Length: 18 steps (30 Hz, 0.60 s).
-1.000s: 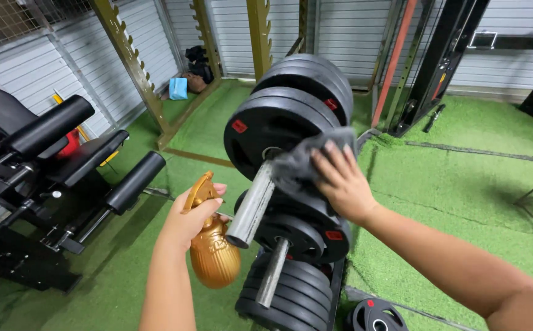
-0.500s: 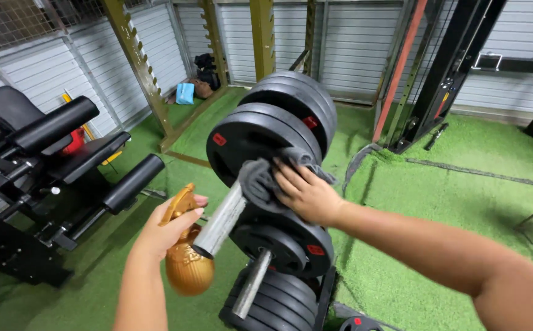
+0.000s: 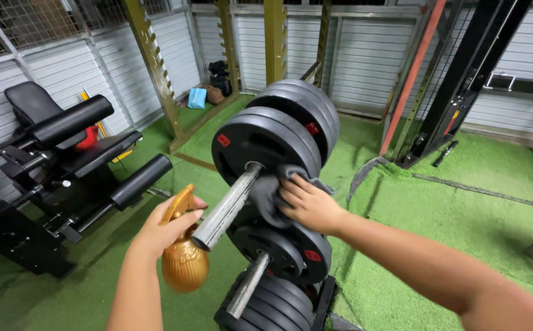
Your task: Spray and wipe down weight plates and a storage rack in a gym setting.
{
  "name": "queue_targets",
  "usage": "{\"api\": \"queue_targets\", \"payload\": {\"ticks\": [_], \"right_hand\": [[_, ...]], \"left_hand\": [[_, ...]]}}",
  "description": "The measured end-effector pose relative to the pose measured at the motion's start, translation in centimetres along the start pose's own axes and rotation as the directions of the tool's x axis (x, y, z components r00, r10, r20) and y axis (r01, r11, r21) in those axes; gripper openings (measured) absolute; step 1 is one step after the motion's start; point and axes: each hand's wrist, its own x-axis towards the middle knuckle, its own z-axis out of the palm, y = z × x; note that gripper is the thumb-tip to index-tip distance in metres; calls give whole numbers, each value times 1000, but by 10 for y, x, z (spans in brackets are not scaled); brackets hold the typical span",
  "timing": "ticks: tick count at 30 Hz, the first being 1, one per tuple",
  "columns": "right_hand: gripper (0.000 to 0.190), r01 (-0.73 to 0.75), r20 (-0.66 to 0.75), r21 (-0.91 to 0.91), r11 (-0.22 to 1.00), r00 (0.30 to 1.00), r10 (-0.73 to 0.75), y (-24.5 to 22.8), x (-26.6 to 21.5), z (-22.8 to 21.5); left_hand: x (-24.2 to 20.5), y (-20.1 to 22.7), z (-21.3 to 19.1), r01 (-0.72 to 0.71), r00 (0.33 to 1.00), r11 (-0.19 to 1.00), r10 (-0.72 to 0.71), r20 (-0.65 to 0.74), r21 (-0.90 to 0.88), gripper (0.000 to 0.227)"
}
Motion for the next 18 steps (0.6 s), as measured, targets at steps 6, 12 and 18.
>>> {"api": "queue_targets", "payload": {"ticks": [6, 12, 18], "right_hand": [[17, -18, -95, 318, 948, 994, 51, 15, -24, -43], [65, -704, -464, 283, 651, 494, 735, 2, 20, -44], [94, -869, -370, 464, 174, -11, 929, -48, 33, 34]], "left_hand": [[26, 6, -11, -141, 986, 980, 126, 110, 138, 30], [86, -7, -11, -179, 974, 983, 173, 149, 34, 45], [152, -30, 6, -471, 840, 872, 489, 235, -133, 44]]}}
